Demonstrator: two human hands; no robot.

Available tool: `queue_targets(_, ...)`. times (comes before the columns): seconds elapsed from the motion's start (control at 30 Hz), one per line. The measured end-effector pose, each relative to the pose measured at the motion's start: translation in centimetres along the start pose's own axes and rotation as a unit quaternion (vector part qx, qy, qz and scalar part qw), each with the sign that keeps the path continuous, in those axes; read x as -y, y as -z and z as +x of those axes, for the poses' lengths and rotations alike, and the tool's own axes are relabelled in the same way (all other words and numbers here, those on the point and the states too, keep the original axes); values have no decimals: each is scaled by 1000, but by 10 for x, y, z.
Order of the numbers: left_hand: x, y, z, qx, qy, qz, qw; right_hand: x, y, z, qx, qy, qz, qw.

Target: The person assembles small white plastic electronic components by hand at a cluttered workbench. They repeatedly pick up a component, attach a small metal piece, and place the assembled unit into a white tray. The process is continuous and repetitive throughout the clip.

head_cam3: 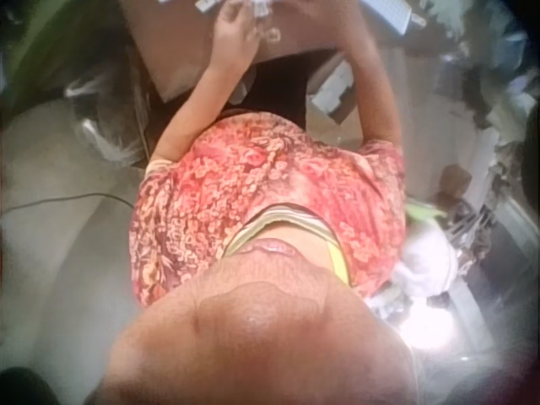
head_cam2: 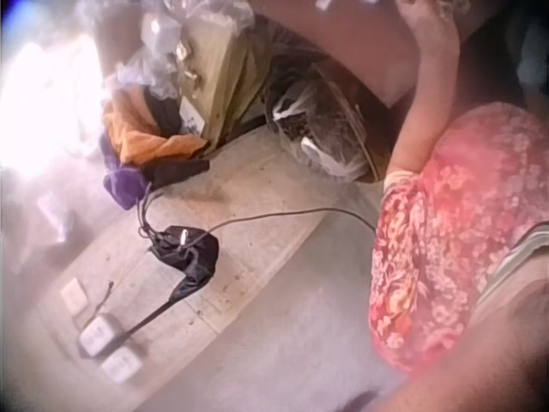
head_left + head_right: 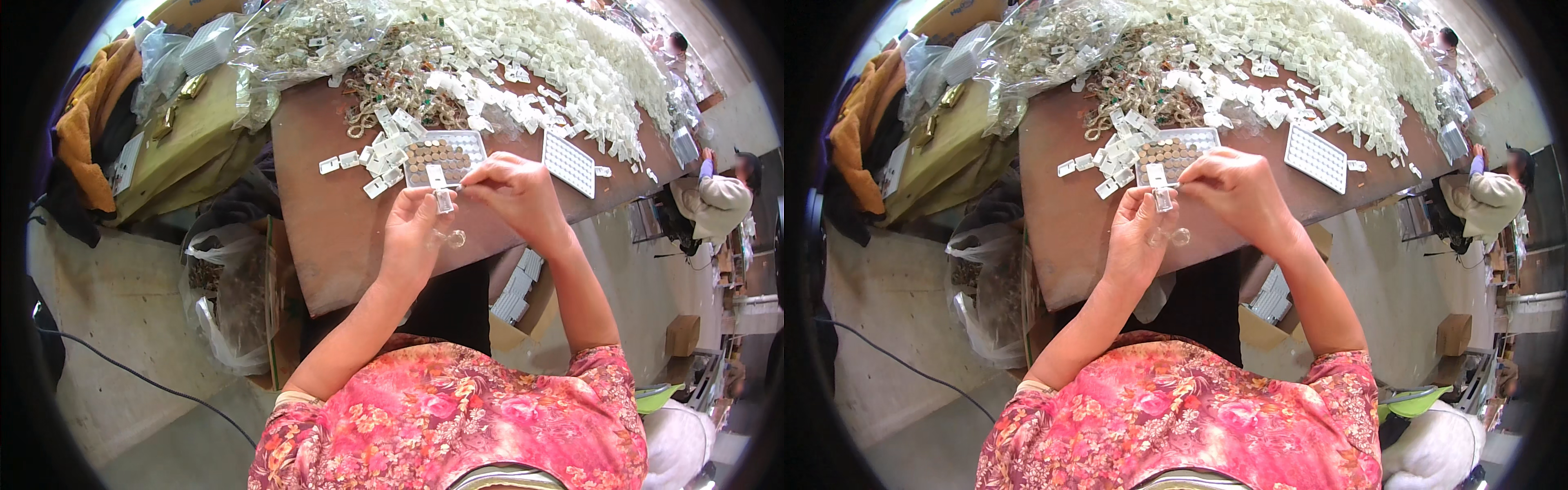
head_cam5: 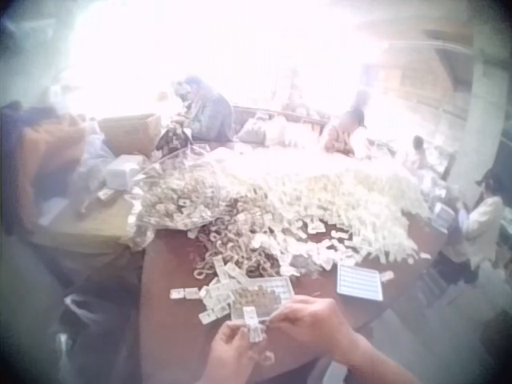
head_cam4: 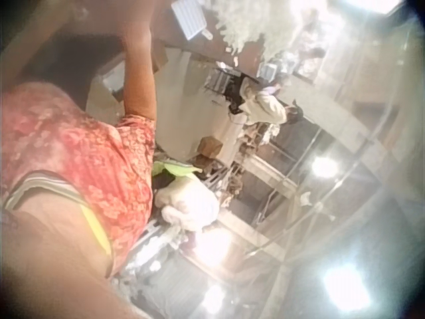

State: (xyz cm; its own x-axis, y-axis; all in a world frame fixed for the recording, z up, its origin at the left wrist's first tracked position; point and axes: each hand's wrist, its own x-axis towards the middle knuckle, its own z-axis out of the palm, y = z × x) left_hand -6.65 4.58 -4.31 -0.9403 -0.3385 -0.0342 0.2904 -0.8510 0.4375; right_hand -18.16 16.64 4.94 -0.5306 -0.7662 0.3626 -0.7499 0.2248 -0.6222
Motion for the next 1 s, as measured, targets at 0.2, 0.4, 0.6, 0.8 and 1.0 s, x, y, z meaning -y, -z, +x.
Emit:
queue_targets(0.2,2,-4,-2,-24,-19,39,999,20,-15,-7,8,78,-91,993)
queue_targets(0.4,2,-7,-1,-30,-28,98,994,22,-20,-11,7,105,-206,973)
queue_targets(0.6,1,-3,-1,-32,7,108,994,29,-13,-15,59,118,-235,963)
queue_targets(0.8,-1,0,-1,-19,33,77,996,28,-13,-13,-21,68,-96,993)
queue_targets(1.0,1,2,1,-17,7,102,995,20,-19,-7,-38,75,-18,996)
